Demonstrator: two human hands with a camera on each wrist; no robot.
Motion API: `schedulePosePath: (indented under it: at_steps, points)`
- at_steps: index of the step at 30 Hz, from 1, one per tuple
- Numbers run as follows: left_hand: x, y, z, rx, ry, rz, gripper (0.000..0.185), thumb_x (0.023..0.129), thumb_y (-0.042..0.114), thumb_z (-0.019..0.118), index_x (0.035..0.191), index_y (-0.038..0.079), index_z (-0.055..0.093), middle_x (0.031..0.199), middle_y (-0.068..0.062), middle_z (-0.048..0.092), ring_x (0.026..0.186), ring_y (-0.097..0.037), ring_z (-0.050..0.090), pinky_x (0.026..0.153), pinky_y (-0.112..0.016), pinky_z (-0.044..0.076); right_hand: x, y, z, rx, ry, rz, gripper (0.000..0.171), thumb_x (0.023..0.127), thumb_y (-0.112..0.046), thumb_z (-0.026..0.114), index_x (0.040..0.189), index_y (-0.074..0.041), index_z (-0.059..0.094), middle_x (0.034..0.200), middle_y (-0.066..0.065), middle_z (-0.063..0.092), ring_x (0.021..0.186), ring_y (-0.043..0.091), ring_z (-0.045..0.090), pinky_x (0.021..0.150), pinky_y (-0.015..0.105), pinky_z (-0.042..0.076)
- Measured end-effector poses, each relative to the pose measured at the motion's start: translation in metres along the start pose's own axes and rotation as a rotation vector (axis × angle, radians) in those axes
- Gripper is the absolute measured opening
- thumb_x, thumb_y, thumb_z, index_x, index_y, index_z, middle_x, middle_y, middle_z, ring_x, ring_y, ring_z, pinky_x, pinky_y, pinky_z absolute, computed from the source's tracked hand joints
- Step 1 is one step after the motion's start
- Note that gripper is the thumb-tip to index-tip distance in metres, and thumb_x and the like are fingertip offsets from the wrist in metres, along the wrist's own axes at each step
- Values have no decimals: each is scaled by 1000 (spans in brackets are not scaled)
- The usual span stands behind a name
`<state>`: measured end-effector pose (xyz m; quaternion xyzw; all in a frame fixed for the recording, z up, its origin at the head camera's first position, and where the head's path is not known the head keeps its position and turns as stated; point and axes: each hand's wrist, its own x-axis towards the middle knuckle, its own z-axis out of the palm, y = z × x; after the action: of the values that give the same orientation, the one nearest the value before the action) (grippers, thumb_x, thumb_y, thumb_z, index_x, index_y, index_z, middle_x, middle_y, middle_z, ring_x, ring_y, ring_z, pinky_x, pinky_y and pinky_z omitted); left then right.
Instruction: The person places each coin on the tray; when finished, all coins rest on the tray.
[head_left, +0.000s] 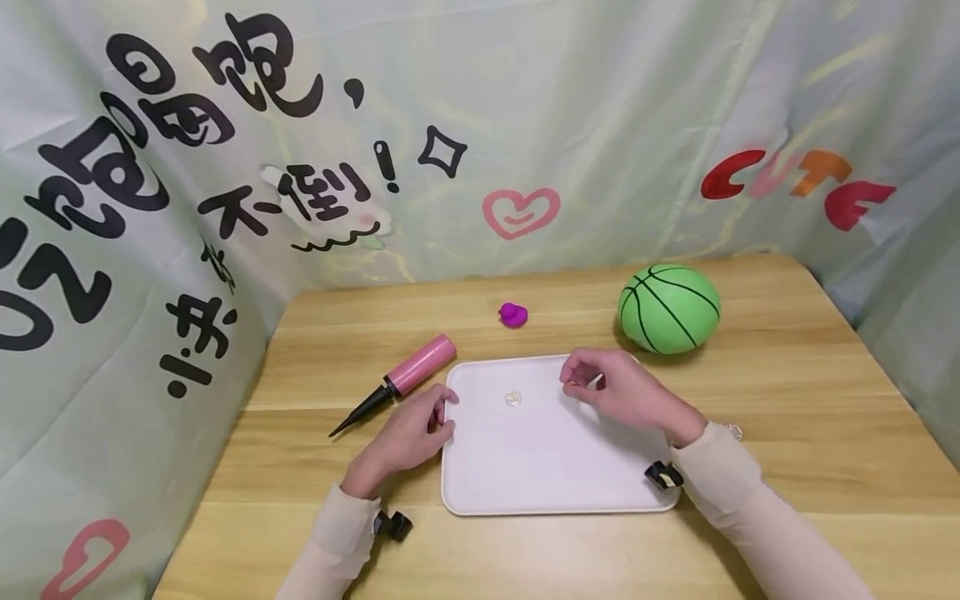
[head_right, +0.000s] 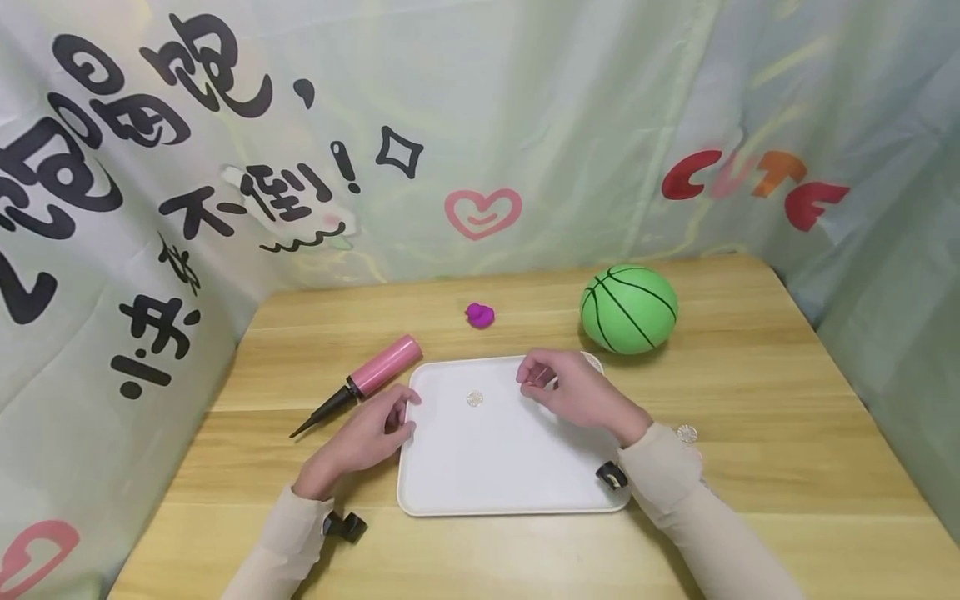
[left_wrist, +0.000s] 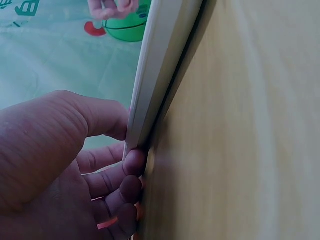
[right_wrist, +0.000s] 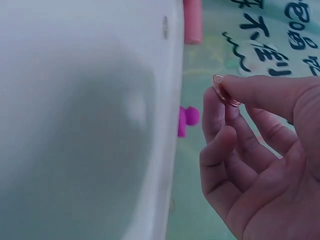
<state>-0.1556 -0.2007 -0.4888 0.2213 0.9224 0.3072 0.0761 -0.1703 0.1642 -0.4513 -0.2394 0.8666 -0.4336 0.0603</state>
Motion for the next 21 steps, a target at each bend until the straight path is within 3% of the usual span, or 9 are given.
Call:
schedulePosePath:
  at_steps: [8,21]
  points:
    - [1,-1,1,1,-18,5,31,99,10,72,129,7,65,89,3,58,77,-8,50,74,-23,44,26,5,22,50,-109,-15,12,95,0,79,102,-6,72,95,4,77,89,11,71,83,26,59]
    - [-1,1,-1,9,-16,-3,31,99,9,73,129,8,65,90,3,57,78,-9,50,74,-24,43,50,0,33,33,-170,-19,15,92,6,79,101,-4,72,89,5,79,83,10,71,77,24,58]
